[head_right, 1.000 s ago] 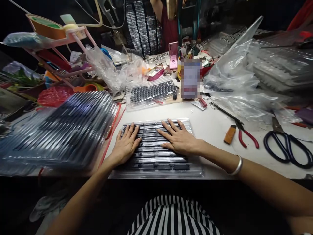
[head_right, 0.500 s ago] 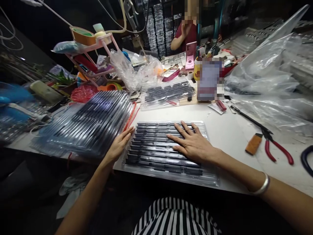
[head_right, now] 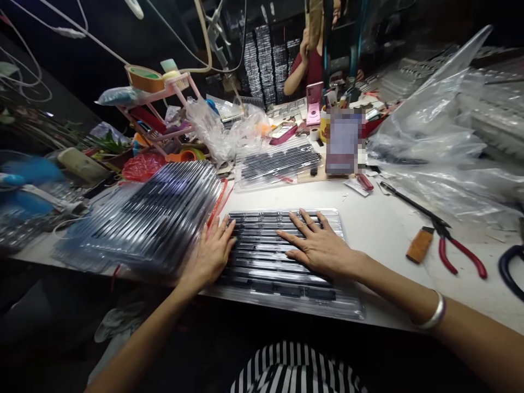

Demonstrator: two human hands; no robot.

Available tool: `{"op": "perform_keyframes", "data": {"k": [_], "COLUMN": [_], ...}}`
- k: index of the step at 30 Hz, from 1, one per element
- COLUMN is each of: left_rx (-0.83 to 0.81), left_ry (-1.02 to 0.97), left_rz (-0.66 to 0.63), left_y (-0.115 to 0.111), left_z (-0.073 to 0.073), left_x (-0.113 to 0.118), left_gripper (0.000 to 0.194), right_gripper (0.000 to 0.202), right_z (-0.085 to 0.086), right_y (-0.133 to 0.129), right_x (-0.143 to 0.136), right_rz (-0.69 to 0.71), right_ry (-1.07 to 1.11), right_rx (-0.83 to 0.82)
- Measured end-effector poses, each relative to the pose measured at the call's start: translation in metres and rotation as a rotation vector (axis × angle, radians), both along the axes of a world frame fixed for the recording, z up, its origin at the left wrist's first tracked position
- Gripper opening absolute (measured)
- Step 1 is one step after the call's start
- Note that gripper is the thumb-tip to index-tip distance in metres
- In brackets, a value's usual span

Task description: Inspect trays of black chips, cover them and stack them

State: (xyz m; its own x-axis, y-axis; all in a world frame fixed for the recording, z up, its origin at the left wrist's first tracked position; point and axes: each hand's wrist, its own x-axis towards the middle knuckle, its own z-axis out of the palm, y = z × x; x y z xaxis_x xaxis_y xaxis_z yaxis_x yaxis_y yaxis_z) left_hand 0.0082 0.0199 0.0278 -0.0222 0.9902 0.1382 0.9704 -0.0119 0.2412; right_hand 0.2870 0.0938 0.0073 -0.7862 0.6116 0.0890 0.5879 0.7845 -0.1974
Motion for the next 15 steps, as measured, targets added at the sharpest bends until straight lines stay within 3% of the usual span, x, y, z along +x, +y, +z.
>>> {"op": "perform_keyframes", "data": {"k": [5,12,15], "left_rx": [-0.07,-0.054,-0.068], "left_ry": [0.253,0.243,0.241], "left_rz": [-0.2,-0.251,-0.247], "left_y": [0.01,0.011,0.005], "left_z": [-0.005,-0.01,-0.01], "left_x": [0.022,0.008,0.004], "left_gripper": [0.067,0.06,0.056], "right_gripper": [0.055,0.048,0.057], "right_z": [0.003,0.006,-0.001], "right_y": [-0.001,-0.011,-0.021], "right_x": [-0.001,0.011,0.015], "right_rz": [-0.011,-0.162,-0.26], "right_ry": [0.007,0.034,0.011], "right_rx": [0.034,0.136,0.107]}}
